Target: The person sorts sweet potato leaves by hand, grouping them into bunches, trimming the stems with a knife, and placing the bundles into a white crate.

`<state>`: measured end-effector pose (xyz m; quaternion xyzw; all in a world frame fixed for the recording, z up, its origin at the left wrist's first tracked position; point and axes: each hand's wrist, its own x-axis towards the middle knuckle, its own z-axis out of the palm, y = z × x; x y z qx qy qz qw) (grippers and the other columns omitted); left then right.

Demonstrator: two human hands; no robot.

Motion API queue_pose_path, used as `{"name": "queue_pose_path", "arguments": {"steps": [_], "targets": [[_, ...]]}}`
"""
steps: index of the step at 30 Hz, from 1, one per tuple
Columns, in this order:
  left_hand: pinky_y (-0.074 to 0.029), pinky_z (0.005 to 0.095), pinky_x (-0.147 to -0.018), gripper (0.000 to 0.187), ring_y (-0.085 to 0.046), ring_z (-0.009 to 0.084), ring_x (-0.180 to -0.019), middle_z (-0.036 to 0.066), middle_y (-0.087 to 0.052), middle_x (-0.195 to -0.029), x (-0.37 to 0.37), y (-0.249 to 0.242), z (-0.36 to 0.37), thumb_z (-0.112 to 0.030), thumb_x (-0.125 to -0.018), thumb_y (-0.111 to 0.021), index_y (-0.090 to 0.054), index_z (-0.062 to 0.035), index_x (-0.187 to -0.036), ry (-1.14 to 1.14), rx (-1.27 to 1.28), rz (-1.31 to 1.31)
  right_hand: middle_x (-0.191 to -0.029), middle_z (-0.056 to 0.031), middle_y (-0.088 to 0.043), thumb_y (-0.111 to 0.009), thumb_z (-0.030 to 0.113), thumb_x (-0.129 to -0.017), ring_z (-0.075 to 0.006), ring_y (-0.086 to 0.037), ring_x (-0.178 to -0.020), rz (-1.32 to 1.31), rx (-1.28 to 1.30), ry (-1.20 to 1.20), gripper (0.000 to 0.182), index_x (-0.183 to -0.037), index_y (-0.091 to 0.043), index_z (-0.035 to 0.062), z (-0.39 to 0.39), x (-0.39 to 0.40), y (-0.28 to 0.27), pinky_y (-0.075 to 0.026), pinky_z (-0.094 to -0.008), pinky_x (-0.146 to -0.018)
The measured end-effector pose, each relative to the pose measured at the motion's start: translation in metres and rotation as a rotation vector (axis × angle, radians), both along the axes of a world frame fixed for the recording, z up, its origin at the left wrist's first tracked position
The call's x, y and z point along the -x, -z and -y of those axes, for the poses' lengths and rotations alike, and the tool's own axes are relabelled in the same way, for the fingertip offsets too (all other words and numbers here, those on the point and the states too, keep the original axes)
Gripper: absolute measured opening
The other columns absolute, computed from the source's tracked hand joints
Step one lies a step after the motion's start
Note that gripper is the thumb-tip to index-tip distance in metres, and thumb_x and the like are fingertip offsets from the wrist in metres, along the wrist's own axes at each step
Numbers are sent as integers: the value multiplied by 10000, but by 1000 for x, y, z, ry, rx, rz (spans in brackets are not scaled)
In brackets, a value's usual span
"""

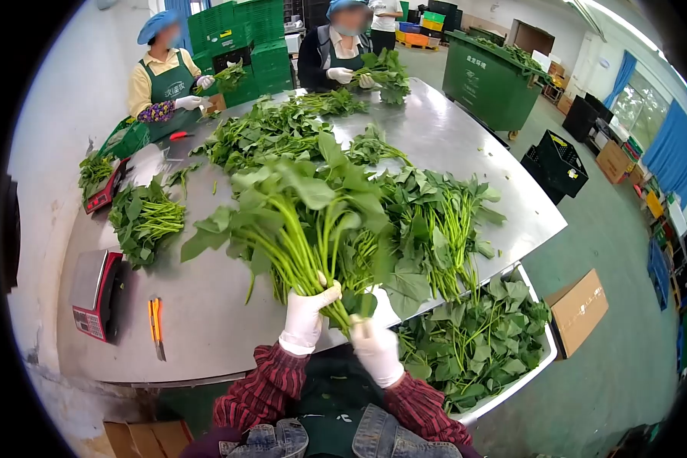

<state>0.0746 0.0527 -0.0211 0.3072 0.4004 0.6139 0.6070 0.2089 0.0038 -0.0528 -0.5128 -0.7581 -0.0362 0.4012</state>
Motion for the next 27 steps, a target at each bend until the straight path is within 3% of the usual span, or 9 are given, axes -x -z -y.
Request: {"name": "queue_pose_path", "arguments": {"steps": [1, 2, 5, 7, 8, 16, 24, 25, 27], "targets": [[-478, 258, -707, 219, -584, 142, -730, 35, -602, -803, -4, 0, 5, 47, -734, -691, -556, -42, -882, -4, -26, 44, -570, -63, -482, -623, 64, -817, -199, -521, -434, -355, 186, 88, 198, -667, -496, 42, 3, -7, 1, -422, -318, -410], [-479, 259, -705, 216, -585, 145, -730, 41, -603, -796, -5, 0, 8, 51, -732, -690, -550, -43, -866, -10, -50, 90, -592, -61, -493, -545, 110, -886, -169, -503, -425, -103, 40, 174, 180, -725, -567, 34, 1, -21, -5, -390, -283, -385], [-466, 304, -672, 262, -566, 200, -712, 79, -569, -792, 12, -5, 10, 69, -774, -632, -474, -84, -916, -10, -114, 257, -485, -8, -498, -539, 272, -924, -82, -474, -367, -1185, 552, 324, 322, -711, -555, 31, -5, -71, -3, -339, -195, -351], [-447, 312, -675, 257, -542, 202, -734, 78, -547, -826, 36, -14, 10, 20, -822, -609, -450, -121, -966, 48, -233, 448, -538, -77, -571, -616, 364, -863, -131, -547, -423, -702, 705, 531, 414, -868, -620, -50, -8, -120, 18, -414, -244, -408], [-435, 313, -699, 249, -532, 190, -775, 69, -532, -850, 47, -20, 10, -23, -841, -607, -446, -134, -995, 62, -356, 508, -565, -125, -589, -626, 394, -845, -195, -593, -489, -73, 379, 678, 478, -935, -621, -76, -8, -157, 70, -462, -305, -489], [-455, 311, -715, 163, -531, 182, -776, 54, -562, -882, 66, 1, -14, -88, -885, -570, -521, -69, -1039, 189, -89, 662, -517, -34, -517, -600, 290, -882, -117, -513, -426, -761, 682, 425, 342, -724, -585, -13, -3, -101, 10, -386, -256, -425], [-444, 349, -751, 90, -531, 198, -788, 63, -568, -881, 86, 19, -18, -14, -850, -540, -542, -26, -940, -1, -439, -230, -549, 6, -527, -596, 219, -896, -39, -445, -444, -723, 660, -86, 266, -784, -618, -22, -32, -27, -38, -359, -210, -434], [-419, 329, -751, 55, -511, 171, -767, 47, -548, -852, 85, 29, -29, -64, -864, -566, -543, -37, -906, 111, -275, 504, -561, 10, -525, -591, 214, -901, -36, -451, -456, -759, 726, -101, 265, -785, -618, -23, -32, -18, -54, -366, -204, -441], [-369, 271, -700, 188, -448, 108, -693, -20, -441, -754, 71, -16, -11, -168, -865, -603, -540, -60, -1005, 224, -396, 533, -545, 5, -520, -583, 214, -905, -37, -452, -448, -785, 671, -203, 270, -772, -614, -19, -38, -4, -56, -376, -210, -433]]}}
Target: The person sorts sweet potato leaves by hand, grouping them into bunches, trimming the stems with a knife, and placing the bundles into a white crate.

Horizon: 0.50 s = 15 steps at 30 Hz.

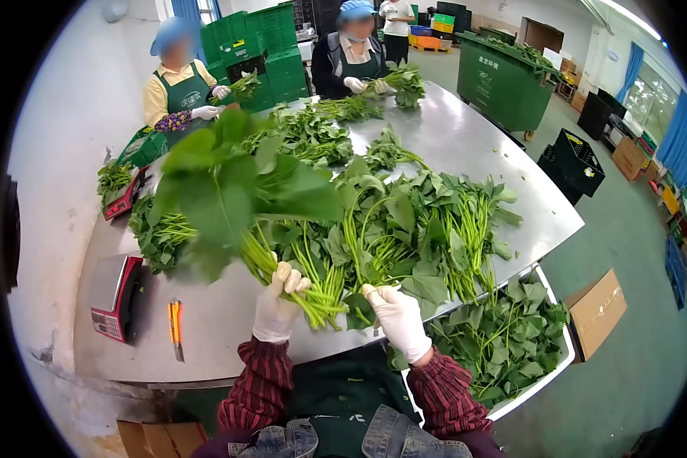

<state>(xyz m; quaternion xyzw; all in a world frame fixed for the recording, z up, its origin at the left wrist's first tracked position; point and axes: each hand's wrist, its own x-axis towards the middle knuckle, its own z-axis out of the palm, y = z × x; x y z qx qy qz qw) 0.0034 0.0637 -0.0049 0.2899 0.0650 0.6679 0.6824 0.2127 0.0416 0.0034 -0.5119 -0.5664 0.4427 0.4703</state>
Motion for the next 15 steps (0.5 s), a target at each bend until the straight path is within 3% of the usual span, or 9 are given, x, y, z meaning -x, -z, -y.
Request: {"name": "queue_pose_path", "arguments": {"steps": [2, 4, 5, 9, 15], "targets": [[-352, 256, -676, 240, -424, 87, -663, -39, -397, -722, -5, 2, 7, -206, -870, -602, -539, -75, -1061, 33, 7, 109, -539, 1, -520, -584, 216, -904, -40, -451, -441, 0, -29, -39, 273, -767, -614, -19, 0, 11, -5, -378, -215, -428], [-346, 247, -658, 263, -408, 72, -636, -49, -370, -695, -10, 14, 11, -245, -892, -570, -525, -115, -1116, 225, 57, 446, -533, -12, -525, -587, 206, -900, -50, -450, -426, 97, -34, -98, 283, -734, -614, -21, 3, 19, -12, -381, -223, -417], [-340, 237, -645, 274, -397, 68, -614, -47, -376, -687, -14, 15, 15, -280, -902, -544, -527, -147, -1141, 271, 54, 474, -533, -12, -525, -587, 206, -900, -50, -450, -426, 95, -34, -103, 283, -734, -614, -21, 6, 23, -17, -381, -223, -417], [-345, 246, -646, 284, -403, 83, -612, -42, -391, -692, -20, 27, 17, -305, -902, -538, -521, -144, -1134, 282, 78, 400, -539, -31, -514, -604, 211, -887, -69, -491, -434, 198, -204, -169, 242, -764, -612, 2, 8, 27, -11, -384, -229, -403], [-368, 269, -653, 302, -436, 116, -655, -3, -469, -829, -16, 30, 19, -303, -886, -566, -521, -130, -1129, 262, 112, 232, -556, -48, -541, -606, 212, -882, -88, -510, -432, 105, 35, -150, 236, -768, -617, 6, 12, 27, -25, -403, -225, -405]]}}
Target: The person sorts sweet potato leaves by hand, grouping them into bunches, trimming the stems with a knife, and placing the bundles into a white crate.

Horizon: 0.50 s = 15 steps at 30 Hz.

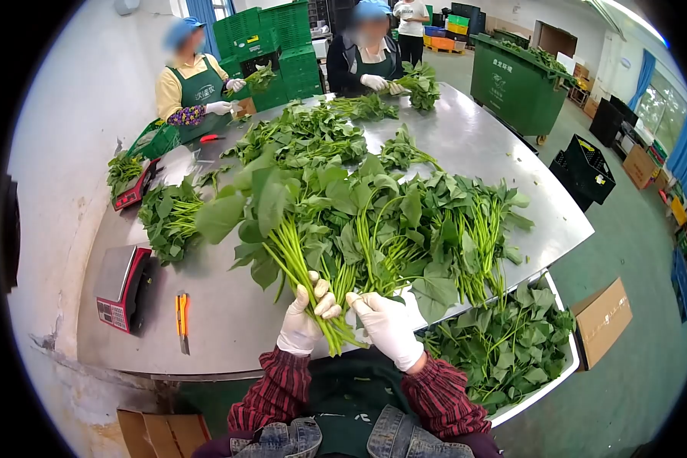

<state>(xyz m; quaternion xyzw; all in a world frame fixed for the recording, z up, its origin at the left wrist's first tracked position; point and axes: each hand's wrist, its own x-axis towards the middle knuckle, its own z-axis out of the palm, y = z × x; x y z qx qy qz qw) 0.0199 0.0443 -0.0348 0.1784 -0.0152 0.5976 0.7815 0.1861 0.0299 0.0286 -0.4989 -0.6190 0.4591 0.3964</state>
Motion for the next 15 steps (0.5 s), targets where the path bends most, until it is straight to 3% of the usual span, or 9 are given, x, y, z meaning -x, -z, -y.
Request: {"name": "queue_pose_path", "arguments": {"steps": [9, 15], "targets": [[-408, 312, -648, 430, -480, 159, -728, 3, -501, -828, -2, 3, 5, -309, -847, -625, -500, -96, -1199, 23, 25, -292, -552, -32, -534, -605, 226, -883, -88, -480, -411, -22, -107, 15, 282, -701, -587, 12, -6, -1, 15, -387, -239, -400], [-468, 333, -686, 436, -567, 189, -761, 32, -579, -810, -3, -6, 9, -251, -841, -645, -491, -32, -1185, 8, 59, -495, -555, -6, -540, -608, 226, -883, -56, -467, -441, -80, -1, 34, 271, -710, -593, 18, -5, -1, 2, -382, -217, -415]]}}
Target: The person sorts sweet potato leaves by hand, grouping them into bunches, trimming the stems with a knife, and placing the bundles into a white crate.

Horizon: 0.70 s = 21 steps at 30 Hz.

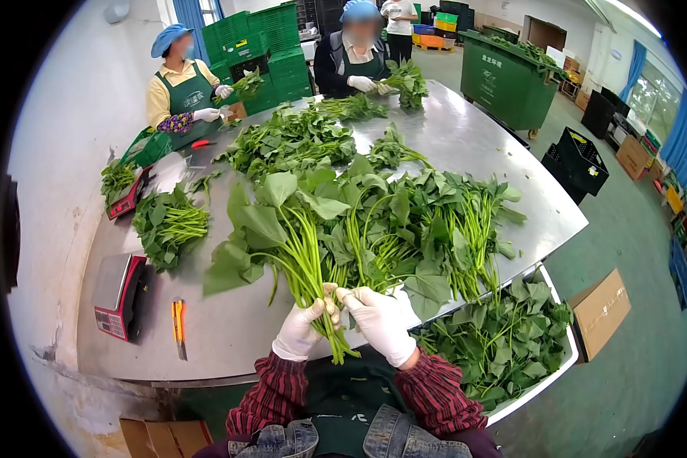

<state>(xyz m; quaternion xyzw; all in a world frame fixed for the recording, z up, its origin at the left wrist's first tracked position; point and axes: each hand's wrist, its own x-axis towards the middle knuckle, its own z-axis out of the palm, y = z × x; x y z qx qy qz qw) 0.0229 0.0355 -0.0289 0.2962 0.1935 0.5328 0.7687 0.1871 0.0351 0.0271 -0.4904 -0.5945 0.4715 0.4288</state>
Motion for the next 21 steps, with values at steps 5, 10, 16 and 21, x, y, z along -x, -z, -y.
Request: {"name": "queue_pose_path", "arguments": {"steps": [5, 10, 16, 21], "targets": [[-496, 306, -671, 375, -606, 189, -726, 63, -608, -815, -4, 0, 1, -188, -846, -647, -503, 1, -1136, -11, -8, -157, -593, 7, -578, -635, 229, -866, -25, -452, -472, -23, 114, -26, 248, -758, -599, 9, 0, 3, -12, -362, -190, -424], [-473, 264, -630, 376, -596, 150, -709, 42, -609, -803, -10, -6, 5, -262, -817, -675, -550, 0, -1056, -26, -8, -322, -598, -9, -591, -681, 248, -826, -39, -502, -480, 20, 28, 9, 272, -773, -597, -5, 1, 4, -3, -406, -195, -447], [-479, 269, -680, 308, -593, 136, -773, 35, -613, -913, -9, -2, 8, -131, -828, -656, -550, 1, -1085, -34, -45, -444, -557, -65, -586, -697, 268, -797, -126, -576, -460, 169, -49, 58, 271, -779, -589, 20, 1, 8, 7, -454, -254, -463], [-475, 267, -746, 319, -586, 125, -834, 24, -608, -969, -12, 1, 10, -63, -821, -644, -552, -12, -1122, -74, 11, -403, -553, -78, -592, -664, 202, -820, -150, -580, -451, 233, -128, 153, 222, -758, -579, 7, 2, 6, 15, -452, -265, -458]]}}
